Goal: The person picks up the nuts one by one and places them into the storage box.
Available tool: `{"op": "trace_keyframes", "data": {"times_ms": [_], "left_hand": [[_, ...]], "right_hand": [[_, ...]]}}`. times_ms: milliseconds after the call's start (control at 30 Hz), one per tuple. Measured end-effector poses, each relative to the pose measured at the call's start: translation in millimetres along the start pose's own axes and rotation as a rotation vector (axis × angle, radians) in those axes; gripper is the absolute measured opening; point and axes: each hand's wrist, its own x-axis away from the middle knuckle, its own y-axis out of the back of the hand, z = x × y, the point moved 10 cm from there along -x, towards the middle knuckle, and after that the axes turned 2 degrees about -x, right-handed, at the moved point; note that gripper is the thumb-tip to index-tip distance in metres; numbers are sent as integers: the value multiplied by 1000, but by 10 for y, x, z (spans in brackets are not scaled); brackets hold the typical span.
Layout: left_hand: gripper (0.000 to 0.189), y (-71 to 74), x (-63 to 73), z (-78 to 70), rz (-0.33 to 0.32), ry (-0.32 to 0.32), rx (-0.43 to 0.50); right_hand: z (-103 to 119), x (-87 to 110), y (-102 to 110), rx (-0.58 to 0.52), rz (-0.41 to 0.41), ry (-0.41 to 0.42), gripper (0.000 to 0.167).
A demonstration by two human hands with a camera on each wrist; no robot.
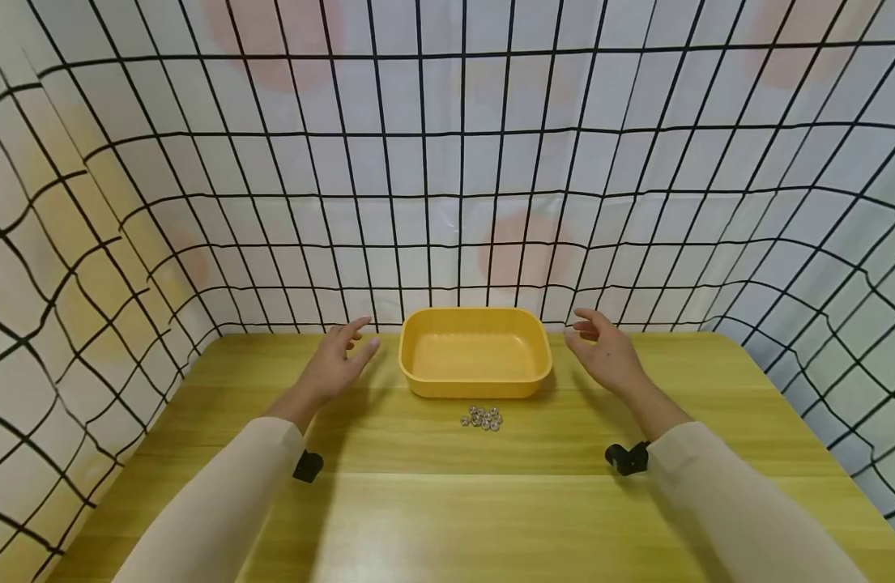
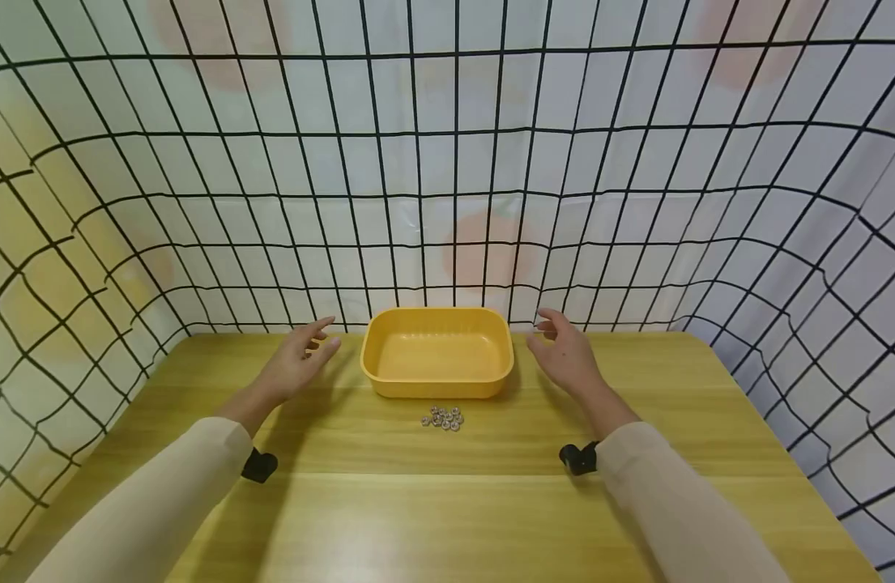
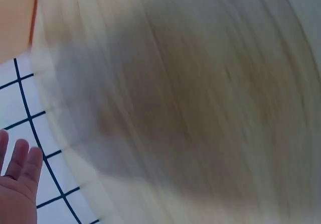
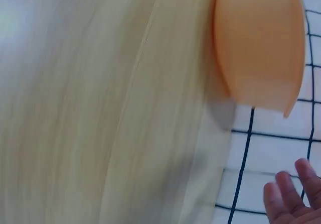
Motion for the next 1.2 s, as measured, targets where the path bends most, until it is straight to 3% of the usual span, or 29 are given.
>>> {"op": "trace_keyframes", "data": {"times_ms": [233, 600, 700, 933, 1200], "left_hand": [[64, -34, -20, 28, -26, 23, 143], [61, -163, -24, 109, 8, 118, 361], [61, -202, -44, 130, -1, 154, 433], [60, -292, -55, 91, -11, 177, 500], [58, -351, -66, 33, -15, 187, 546]], "right_hand": [[142, 36, -48, -133, -38, 32, 53], [157, 132, -184, -251, 20, 38, 53], [166, 163, -229, -294, 53, 55, 50], [210, 235, -423, -457, 166, 89, 40], [311, 369, -708, -435, 368, 110, 37]]}}
